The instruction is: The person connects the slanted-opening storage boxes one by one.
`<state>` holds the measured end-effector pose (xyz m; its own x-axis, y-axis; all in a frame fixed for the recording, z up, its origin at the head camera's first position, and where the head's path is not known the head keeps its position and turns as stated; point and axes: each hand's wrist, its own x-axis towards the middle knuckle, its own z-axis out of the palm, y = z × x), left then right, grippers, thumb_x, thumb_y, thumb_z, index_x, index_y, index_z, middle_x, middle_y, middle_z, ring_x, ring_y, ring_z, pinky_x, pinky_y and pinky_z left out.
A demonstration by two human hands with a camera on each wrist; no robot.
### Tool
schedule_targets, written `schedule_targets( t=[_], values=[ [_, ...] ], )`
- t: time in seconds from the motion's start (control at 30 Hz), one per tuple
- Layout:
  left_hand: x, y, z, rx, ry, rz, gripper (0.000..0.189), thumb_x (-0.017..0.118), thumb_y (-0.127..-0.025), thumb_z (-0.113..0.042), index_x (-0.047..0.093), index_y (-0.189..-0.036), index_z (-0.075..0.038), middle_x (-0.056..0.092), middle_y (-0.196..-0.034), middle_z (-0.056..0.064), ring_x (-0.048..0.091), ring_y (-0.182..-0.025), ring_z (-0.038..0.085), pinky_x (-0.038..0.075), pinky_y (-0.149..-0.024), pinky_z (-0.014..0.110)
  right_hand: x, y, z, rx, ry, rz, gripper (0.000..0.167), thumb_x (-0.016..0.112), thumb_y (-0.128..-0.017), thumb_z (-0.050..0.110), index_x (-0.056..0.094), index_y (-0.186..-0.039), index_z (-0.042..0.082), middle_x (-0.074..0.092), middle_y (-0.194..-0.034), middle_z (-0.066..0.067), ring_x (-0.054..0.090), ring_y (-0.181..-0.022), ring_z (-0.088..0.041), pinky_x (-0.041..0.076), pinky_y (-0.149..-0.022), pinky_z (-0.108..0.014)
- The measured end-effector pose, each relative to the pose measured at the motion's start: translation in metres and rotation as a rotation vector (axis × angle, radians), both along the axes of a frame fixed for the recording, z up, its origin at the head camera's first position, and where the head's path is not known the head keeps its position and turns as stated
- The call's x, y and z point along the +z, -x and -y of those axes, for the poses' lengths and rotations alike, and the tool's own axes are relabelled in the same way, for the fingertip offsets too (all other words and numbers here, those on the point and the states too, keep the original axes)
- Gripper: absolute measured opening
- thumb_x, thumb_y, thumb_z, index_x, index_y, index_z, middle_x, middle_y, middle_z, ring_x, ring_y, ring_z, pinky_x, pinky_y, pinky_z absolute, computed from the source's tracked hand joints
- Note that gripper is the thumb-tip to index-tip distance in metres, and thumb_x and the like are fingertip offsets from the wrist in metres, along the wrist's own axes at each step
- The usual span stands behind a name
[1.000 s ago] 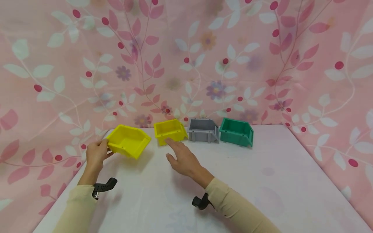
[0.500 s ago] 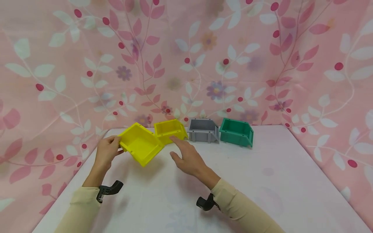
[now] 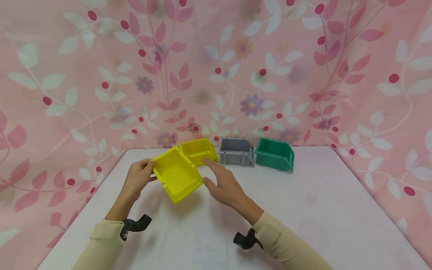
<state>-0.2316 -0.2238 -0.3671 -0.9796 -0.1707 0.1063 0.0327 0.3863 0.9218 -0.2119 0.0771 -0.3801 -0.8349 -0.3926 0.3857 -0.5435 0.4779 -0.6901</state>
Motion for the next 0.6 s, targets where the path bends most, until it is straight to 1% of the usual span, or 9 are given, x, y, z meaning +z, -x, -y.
schedule_targets(
  t=[0.1,0.3,0.4,0.47,0.6],
  values=[
    [-0.001,0.000,-0.004,-0.032,-0.010,0.014,0.036,0.051,-0.109,-0.023,0.067,-0.125,0.006,0.068,-0.116,0.023,0.067,-0.101,0.031,0.060,-0.089,0.042,0.001,-0.004,-0.002,-0.002,0.000,0.006,0.061,0.067,-0.101,0.017,0.047,-0.158,0.011,0.048,-0.158,-0.006,0.045,-0.144,-0.028,0.040,-0.113,-0.053],
    [-0.003,0.001,-0.013,-0.092,0.005,0.032,0.036,0.051,-0.109,-0.024,0.066,-0.127,0.004,0.067,-0.123,0.022,0.066,-0.110,0.035,0.057,-0.094,0.048,0.002,-0.010,-0.006,0.011,0.003,-0.001,0.061,0.067,-0.101,0.017,0.047,-0.157,0.011,0.046,-0.159,-0.005,0.042,-0.146,-0.027,0.039,-0.113,-0.053],
    [-0.006,0.001,-0.018,-0.123,0.008,0.045,0.036,0.051,-0.110,-0.024,0.066,-0.127,0.003,0.067,-0.124,0.020,0.066,-0.111,0.035,0.057,-0.094,0.050,0.002,-0.014,-0.011,0.012,-0.001,-0.002,0.057,0.066,-0.101,0.015,0.049,-0.156,0.010,0.047,-0.159,-0.004,0.042,-0.146,-0.027,0.041,-0.111,-0.053],
    [-0.008,0.000,-0.022,-0.133,0.004,0.051,0.034,0.051,-0.109,-0.024,0.067,-0.126,0.002,0.067,-0.123,0.019,0.066,-0.110,0.034,0.057,-0.094,0.051,0.001,-0.016,-0.015,0.009,-0.002,0.000,0.054,0.065,-0.102,0.013,0.051,-0.154,0.009,0.047,-0.158,-0.003,0.043,-0.145,-0.028,0.043,-0.109,-0.054],
    [-0.011,-0.001,-0.027,-0.170,0.003,0.054,0.034,0.051,-0.110,-0.023,0.067,-0.126,0.002,0.068,-0.121,0.018,0.066,-0.108,0.034,0.057,-0.093,0.051,0.000,-0.018,-0.021,-0.010,0.002,0.001,0.051,0.064,-0.103,0.011,0.054,-0.152,0.011,0.047,-0.158,-0.001,0.046,-0.143,-0.029,0.048,-0.105,-0.055]
  ],
)
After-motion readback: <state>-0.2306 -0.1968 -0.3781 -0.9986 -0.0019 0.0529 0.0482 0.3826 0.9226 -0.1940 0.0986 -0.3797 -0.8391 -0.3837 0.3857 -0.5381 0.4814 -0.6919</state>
